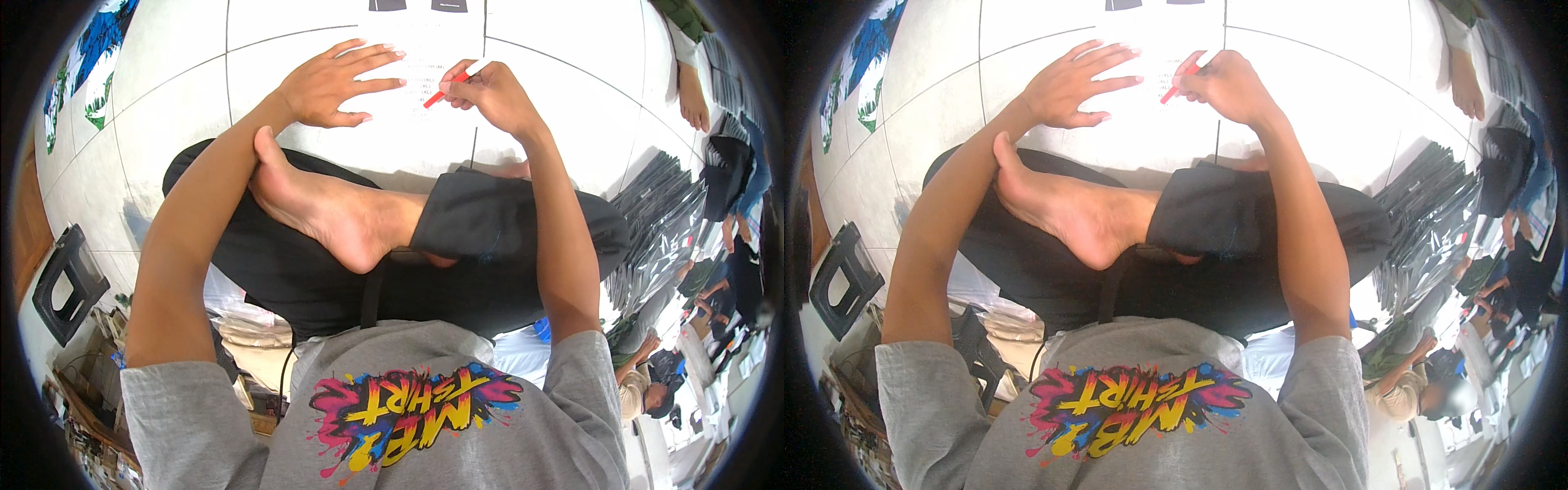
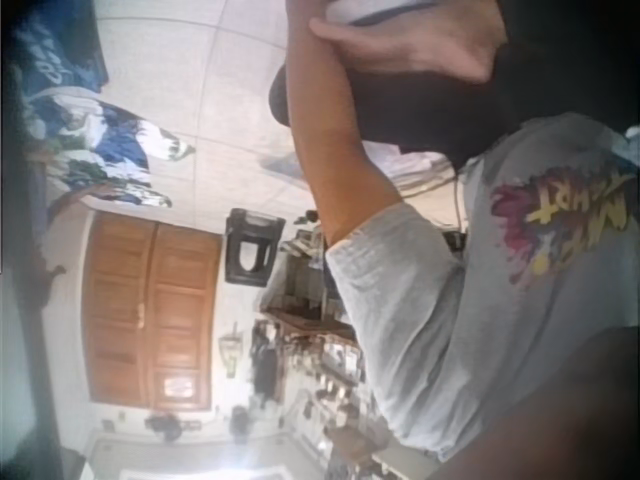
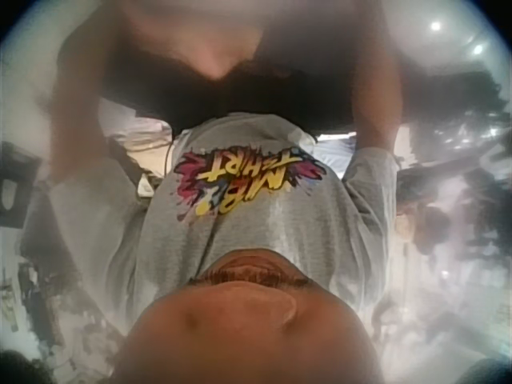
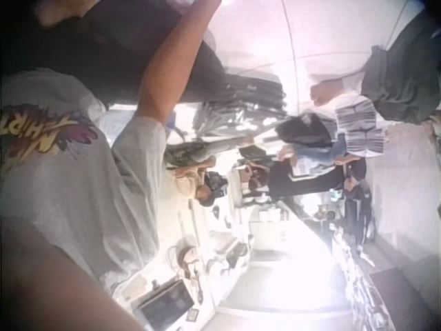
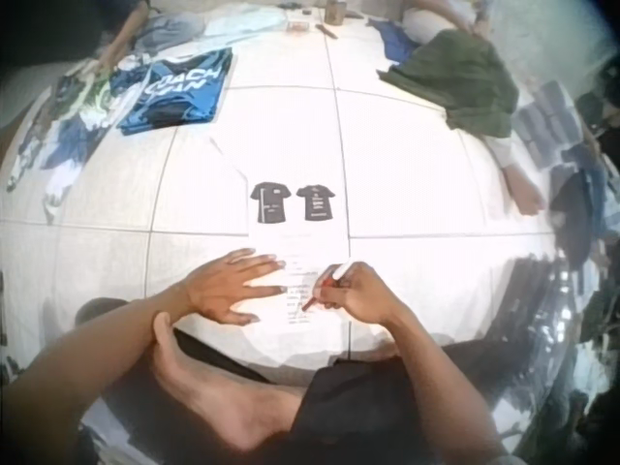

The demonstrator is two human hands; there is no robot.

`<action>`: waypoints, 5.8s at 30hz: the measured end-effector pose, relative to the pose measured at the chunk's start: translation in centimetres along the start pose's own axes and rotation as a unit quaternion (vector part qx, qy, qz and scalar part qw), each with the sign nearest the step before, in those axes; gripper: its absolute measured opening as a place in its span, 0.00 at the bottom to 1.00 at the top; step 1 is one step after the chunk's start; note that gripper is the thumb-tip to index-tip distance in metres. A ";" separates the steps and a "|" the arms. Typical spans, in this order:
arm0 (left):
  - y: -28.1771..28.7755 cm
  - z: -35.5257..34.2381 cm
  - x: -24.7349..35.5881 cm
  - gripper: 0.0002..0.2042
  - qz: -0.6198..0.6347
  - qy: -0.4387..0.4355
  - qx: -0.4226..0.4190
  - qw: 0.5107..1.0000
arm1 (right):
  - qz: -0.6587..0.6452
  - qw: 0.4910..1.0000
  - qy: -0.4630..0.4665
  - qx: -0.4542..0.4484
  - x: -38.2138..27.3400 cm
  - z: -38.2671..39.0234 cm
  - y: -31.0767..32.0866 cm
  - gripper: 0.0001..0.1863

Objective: The person organizes printed papers and plastic bags while sitting on the floor, using a red pen to mark a document.

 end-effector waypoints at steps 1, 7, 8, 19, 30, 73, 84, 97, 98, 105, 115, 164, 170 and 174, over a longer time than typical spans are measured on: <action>-0.1 0.0 -0.1 0.37 0.001 0.004 0.000 1.000 | -0.007 1.000 0.004 0.001 0.0 0.0 0.0 0.20; -0.3 -0.1 -0.6 0.36 -0.013 0.026 -0.023 0.999 | -0.121 0.983 0.013 0.135 0.7 0.2 4.3 0.21; -0.3 0.0 -0.6 0.37 -0.014 0.029 -0.021 0.999 | -0.062 0.983 0.005 0.173 0.6 0.5 5.3 0.21; 0.6 0.2 0.0 0.39 0.010 0.025 -0.009 1.000 | 0.032 0.983 -0.095 0.153 2.0 1.9 2.8 0.19; 4.8 6.3 -12.2 0.31 0.494 0.361 0.289 0.736 | 0.379 0.805 0.325 0.320 -20.5 12.1 -3.1 0.14; 0.0 7.5 -11.2 0.25 0.650 0.444 0.211 0.580 | 0.390 0.863 0.227 0.229 -7.3 10.4 -9.0 0.17; 6.6 9.9 -11.6 0.31 0.705 0.355 0.325 0.522 | -0.432 0.851 0.087 0.287 -9.6 9.2 8.2 0.09; 3.9 -0.6 -10.9 0.43 0.342 0.355 0.020 0.870 | -0.383 0.901 -0.137 0.147 7.5 6.0 6.8 0.12; 3.6 -2.1 -11.1 0.46 0.316 0.360 0.004 0.878 | -0.357 0.916 -0.126 0.131 7.2 5.5 7.0 0.12; 2.0 -6.9 -10.0 0.52 0.108 0.398 -0.002 0.911 | -0.225 0.949 -0.117 0.188 8.7 5.6 9.0 0.13; 2.2 3.3 -23.6 0.45 0.123 0.711 0.134 0.679 | -0.132 0.964 -0.115 0.200 8.9 4.9 9.5 0.15; 3.9 -6.7 -1.4 0.10 -0.003 0.180 -0.034 0.983 | -0.065 0.963 -0.110 0.237 8.0 4.6 9.4 0.14; 3.2 -6.5 -2.1 0.09 -0.006 0.181 -0.040 0.983 | -0.094 0.962 -0.111 0.230 7.7 4.6 9.2 0.12; 3.9 -6.2 -4.6 0.08 0.075 0.292 0.019 0.953 | -0.113 0.962 -0.091 0.230 7.4 4.8 9.1 0.10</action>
Point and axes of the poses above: each hand's wrist, its own z-axis away from the middle knuckle, its own y-axis out of the back of the hand, x = y × z, the point moved 10 cm from there along -z, towards the middle knuckle, and after that the axes turned 11 degrees about -z, right-handed, at the moved point
